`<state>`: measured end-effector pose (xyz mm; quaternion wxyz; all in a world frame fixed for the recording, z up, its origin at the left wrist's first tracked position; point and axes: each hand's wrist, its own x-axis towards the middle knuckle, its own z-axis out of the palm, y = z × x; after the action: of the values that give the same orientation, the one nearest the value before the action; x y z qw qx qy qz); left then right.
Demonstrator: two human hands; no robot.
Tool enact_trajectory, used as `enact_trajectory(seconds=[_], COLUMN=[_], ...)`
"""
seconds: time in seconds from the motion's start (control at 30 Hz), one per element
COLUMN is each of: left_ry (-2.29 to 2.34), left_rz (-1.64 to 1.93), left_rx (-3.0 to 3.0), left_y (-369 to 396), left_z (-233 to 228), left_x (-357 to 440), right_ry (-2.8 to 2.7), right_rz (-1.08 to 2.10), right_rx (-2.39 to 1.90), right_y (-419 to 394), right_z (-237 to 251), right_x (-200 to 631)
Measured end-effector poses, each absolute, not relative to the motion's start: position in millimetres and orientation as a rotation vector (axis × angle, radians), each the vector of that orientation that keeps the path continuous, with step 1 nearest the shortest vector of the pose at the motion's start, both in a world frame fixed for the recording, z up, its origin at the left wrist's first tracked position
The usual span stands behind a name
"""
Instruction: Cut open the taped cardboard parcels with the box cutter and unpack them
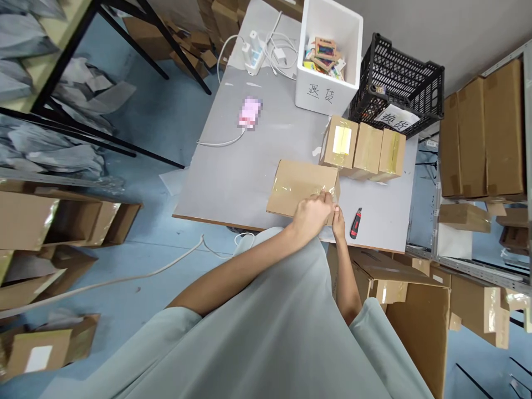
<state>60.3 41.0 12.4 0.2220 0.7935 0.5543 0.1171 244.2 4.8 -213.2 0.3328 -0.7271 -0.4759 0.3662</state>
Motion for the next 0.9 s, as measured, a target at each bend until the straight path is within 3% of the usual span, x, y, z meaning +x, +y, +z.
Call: enact_trajectory(seconds=[0.2,0.37,0.7,0.9], left_ry=[1.634,1.892,2.205,2.298], left_rz=[0.607,0.952,0.913,1.06], left_rx=[1.983,1.624,1.177,0.957], left_y=[49,51,84,92], left_z=[0,-22,-127,-166], left_x=[-10,-85,-176,-218], right_ry=[-1.03,-1.054,-1.523,-1.658], right_rz=[0.999,1.164,1.196,1.272], right_rx=[-2.039,-1.857,-1.843,-1.526], right_y=[3,13,35,16], right_z=[-211,-199,-138,-83], right_x=[233,206,129,73])
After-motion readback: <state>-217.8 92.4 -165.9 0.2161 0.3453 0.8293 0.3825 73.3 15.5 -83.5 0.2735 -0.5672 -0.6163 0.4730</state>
